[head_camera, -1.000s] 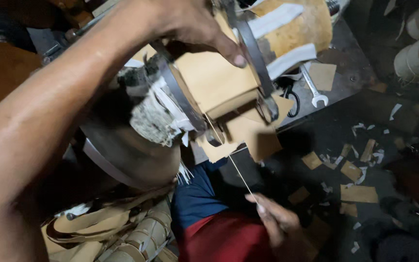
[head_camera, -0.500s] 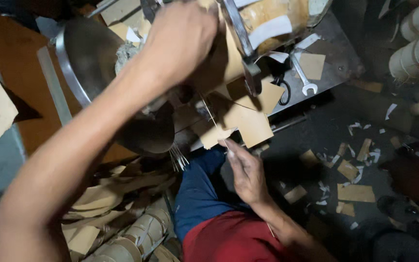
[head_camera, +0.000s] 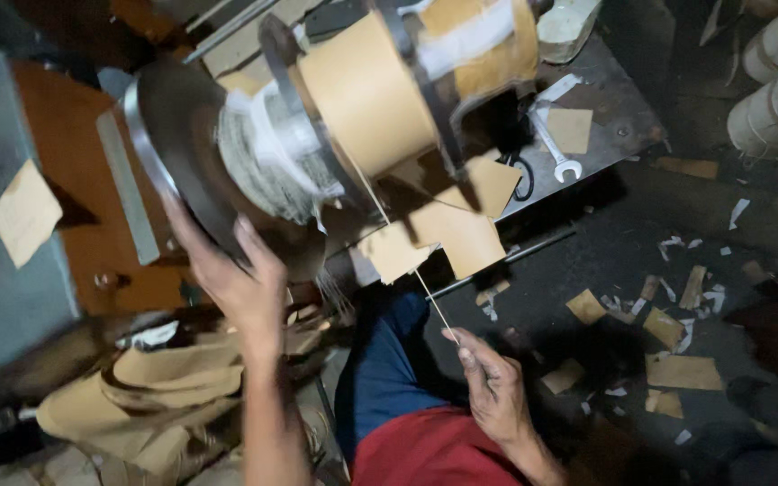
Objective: The person winds a beige strip of material onto a rotating drum using both hands, repeatedly feeding the strip and adjusting its position as the drum turns. The person also uses a thin wire or string to guide the material during winding.
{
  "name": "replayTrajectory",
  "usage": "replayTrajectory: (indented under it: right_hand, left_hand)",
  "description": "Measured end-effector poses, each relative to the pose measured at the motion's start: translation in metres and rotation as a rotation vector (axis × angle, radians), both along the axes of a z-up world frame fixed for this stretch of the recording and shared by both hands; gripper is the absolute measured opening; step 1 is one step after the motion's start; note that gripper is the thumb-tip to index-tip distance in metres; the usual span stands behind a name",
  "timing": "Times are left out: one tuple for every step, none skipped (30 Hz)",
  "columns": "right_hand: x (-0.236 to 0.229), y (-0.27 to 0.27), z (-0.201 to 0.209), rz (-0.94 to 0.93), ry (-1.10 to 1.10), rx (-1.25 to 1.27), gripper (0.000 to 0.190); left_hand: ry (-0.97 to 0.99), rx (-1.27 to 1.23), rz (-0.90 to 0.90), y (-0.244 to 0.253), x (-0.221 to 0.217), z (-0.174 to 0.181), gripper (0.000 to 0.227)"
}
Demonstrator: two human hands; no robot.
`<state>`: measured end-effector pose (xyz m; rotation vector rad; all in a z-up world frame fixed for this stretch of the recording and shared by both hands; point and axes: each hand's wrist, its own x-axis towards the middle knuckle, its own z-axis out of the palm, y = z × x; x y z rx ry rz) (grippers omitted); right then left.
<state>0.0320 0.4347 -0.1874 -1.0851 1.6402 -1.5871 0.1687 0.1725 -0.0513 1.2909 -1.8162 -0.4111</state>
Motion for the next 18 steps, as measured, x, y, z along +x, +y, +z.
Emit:
replayTrajectory:
  right_hand:
    - [0.002,0.005,0.001,0.023,-0.09,0.227,0.03]
    - [0.004,0.01,0.003,0.046,-0.176,0.455,0.034]
    - [0.005,0.012,0.004,0.056,-0.259,0.677,0.039]
    - [0.003,0.013,0.005,0.072,-0.256,0.663,0.038]
    - [0.001,0.012,0.006,0.075,-0.254,0.646,0.037]
    - [-0.002,0.01,0.005,0.079,-0.252,0.629,0.037]
    - [-0.002,0.012,0.006,0.077,-0.222,0.424,0.034]
    - [-0.001,0.015,0.008,0.072,-0.19,0.22,0.031]
    - [0.0,0.021,0.01,0.065,-0.15,0.023,0.029]
    - [0.001,0.027,0.012,0.054,-0.124,0.034,0.028]
    - [0.001,0.029,0.013,0.057,-0.095,0.031,0.028]
    - [0.0,0.032,0.016,0.06,-0.066,0.028,0.028]
    - [0.0,0.032,0.016,0.067,-0.12,0.151,0.029]
    - [0.0,0.034,0.017,0.076,-0.175,0.273,0.031]
    - [0.001,0.038,0.017,0.088,-0.239,0.404,0.033]
    - [0.001,0.04,0.015,0.094,-0.288,0.425,0.033]
    - [0.003,0.047,0.015,0.106,-0.338,0.453,0.033]
    - [0.005,0.052,0.015,0.116,-0.389,0.482,0.033]
  left_hand:
    - [0.076,0.107,0.005,-0.006,0.012,-0.005,0.067]
    - [-0.005,0.03,-0.012,-0.008,0.02,-0.009,0.067]
    - [-0.081,-0.048,-0.046,-0.018,0.024,-0.007,0.067]
    - [-0.097,-0.091,-0.048,-0.01,0.021,-0.009,0.069]
    - [-0.109,-0.136,-0.061,-0.019,0.014,-0.003,0.071]
    - [-0.062,-0.146,-0.04,-0.011,0.004,-0.003,0.075]
    - [-0.022,-0.145,-0.019,-0.001,-0.003,-0.002,0.079]
    - [-0.049,-0.151,-0.045,-0.002,-0.004,0.003,0.078]
    - [-0.071,-0.151,-0.07,0.003,-0.005,0.003,0.076]
    - [-0.091,-0.15,-0.097,-0.001,-0.002,0.004,0.075]
    - [-0.074,-0.118,-0.104,-0.006,0.004,0.005,0.073]
    - [-0.057,-0.087,-0.112,-0.014,0.012,0.005,0.072]
    - [-0.037,-0.062,-0.135,-0.033,0.016,0.004,0.07]
    - [0.028,-0.06,-0.181,-0.04,0.02,-0.001,0.073]
    - [0.087,-0.047,-0.226,-0.047,0.024,-0.008,0.076]
    - [0.146,-0.033,-0.271,-0.052,0.025,-0.014,0.079]
    - [0.174,-0.04,-0.257,-0.049,0.029,-0.022,0.075]
    - [0.201,-0.047,-0.243,-0.047,0.032,-0.027,0.071]
